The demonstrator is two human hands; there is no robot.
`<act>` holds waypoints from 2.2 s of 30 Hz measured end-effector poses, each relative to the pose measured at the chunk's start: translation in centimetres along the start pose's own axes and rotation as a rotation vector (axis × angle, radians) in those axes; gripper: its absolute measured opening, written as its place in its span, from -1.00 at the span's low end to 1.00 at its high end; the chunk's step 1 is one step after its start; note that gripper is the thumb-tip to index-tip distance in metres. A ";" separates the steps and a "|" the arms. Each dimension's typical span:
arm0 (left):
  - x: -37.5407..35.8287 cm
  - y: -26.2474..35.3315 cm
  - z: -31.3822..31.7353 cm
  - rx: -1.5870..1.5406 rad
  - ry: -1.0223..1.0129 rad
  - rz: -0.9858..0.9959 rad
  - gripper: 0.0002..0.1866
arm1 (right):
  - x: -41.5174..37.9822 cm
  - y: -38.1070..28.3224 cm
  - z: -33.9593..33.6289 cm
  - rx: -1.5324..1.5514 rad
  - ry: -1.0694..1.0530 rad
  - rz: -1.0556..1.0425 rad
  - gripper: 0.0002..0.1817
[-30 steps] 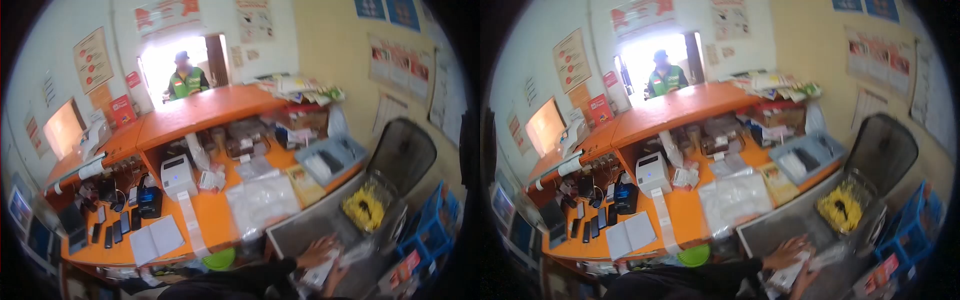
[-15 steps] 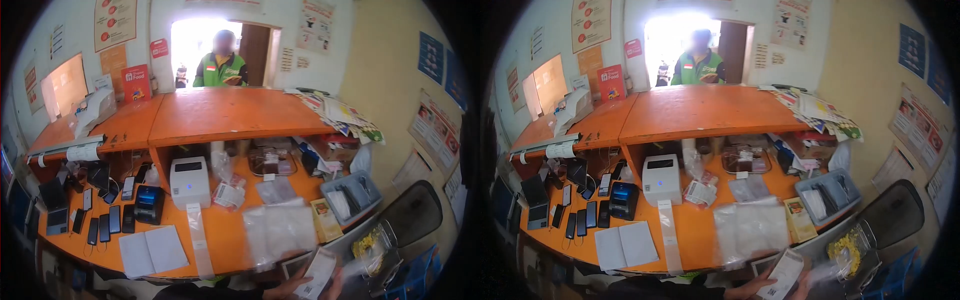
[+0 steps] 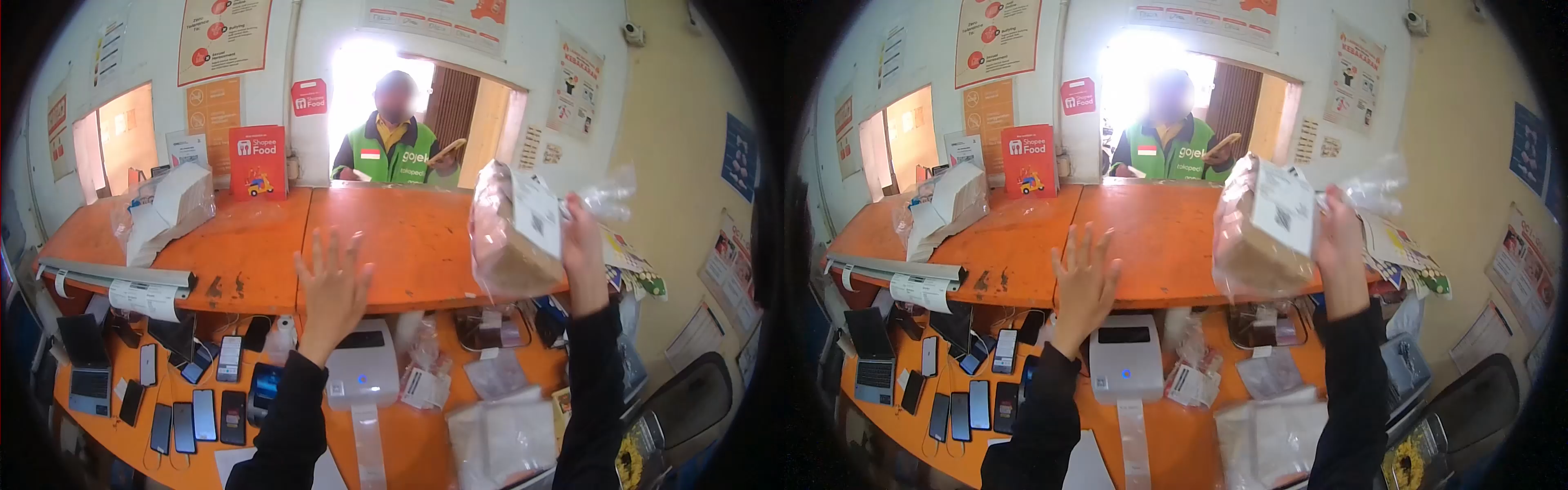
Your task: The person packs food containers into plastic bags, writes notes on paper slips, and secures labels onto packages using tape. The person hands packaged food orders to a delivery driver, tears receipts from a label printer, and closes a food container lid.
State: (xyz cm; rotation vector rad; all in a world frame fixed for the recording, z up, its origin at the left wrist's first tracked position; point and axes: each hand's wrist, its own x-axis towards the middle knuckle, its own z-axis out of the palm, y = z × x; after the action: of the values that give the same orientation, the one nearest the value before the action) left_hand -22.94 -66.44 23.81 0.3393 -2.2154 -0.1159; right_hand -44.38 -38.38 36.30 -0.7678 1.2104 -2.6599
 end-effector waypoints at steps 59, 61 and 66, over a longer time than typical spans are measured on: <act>-33.5 19.7 1.3 -1.571 -0.706 -0.675 -0.75 | -49.0 18.7 -12.9 -0.417 0.303 0.711 -0.71; -32.5 19.8 0.9 -1.464 -0.661 -0.512 -0.72 | -48.8 19.1 -13.6 -0.467 0.283 0.694 -0.74; -25.6 13.8 2.3 -1.079 -0.415 -0.127 -0.82 | -47.8 21.6 -16.6 -0.571 0.191 0.642 -0.79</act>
State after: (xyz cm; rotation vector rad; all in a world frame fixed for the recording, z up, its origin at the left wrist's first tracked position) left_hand -12.55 -46.07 5.75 -0.1708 -2.1623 -1.4805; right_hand -13.35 -27.05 -7.74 -0.1116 1.9054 -1.9061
